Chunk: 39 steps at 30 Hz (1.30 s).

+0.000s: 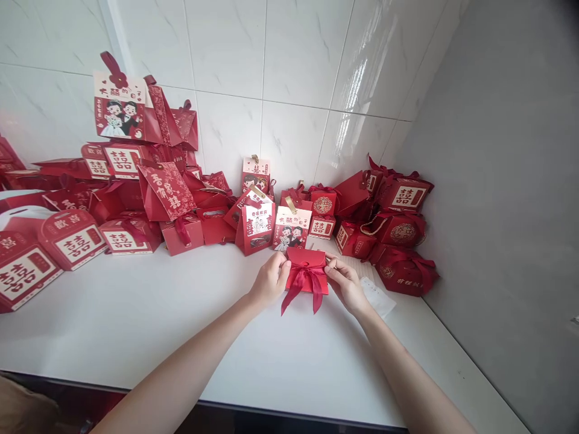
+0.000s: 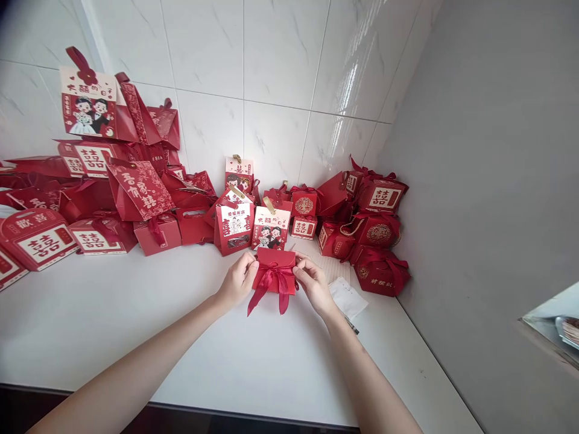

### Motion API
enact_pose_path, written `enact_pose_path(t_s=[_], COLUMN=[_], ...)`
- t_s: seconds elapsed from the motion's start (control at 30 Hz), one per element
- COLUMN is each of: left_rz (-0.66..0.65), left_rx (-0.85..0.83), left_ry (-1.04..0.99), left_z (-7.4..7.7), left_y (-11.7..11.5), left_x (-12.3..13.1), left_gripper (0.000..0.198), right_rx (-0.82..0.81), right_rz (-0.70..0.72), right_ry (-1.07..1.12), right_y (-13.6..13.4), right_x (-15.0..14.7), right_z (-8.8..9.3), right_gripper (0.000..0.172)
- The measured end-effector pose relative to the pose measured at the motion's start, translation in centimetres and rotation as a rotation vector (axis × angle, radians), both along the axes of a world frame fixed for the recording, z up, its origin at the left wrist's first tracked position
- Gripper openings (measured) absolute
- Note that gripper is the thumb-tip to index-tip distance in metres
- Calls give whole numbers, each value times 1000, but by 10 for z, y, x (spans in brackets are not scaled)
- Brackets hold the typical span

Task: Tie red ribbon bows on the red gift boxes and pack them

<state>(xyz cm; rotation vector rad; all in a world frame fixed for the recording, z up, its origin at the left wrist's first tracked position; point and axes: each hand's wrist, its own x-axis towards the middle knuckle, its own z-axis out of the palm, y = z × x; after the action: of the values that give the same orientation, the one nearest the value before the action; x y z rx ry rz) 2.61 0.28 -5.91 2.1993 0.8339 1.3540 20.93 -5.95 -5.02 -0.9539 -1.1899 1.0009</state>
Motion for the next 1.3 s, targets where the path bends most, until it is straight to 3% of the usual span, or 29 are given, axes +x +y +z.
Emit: enact_pose_path(t_s=[0.27,0.67,0.87,1.07,1.13,1.23,1.3], left_rz=[22,26,20,-19,-32,-42,-36], left_rx=[47,173,136,36,18,22,43], left_ry=[-60,-3,-15,-54,-60,-66,-72], left_z=[-3,-4,-5,-2,-1,1,2], left_y=[8,8,6,4,4,5,5], left_x=[5,1,2,1,1,1,0], left_gripper=[19,19,18,20,22,24,24], right_rx=[117,102,94,110,144,168,175], right_rz=[-220,-218,-198,-83,-53,20,47], right_ry=[-246,-262,-221,-86,-128,-341,-478], right_y=[0,0,3,8,7,3,1], right_x=[-4,0,2,7,7,6,6], right_z=[0,3,-2,-7,-7,-7,-8], right_gripper=[37,30,34,32,50,93,107])
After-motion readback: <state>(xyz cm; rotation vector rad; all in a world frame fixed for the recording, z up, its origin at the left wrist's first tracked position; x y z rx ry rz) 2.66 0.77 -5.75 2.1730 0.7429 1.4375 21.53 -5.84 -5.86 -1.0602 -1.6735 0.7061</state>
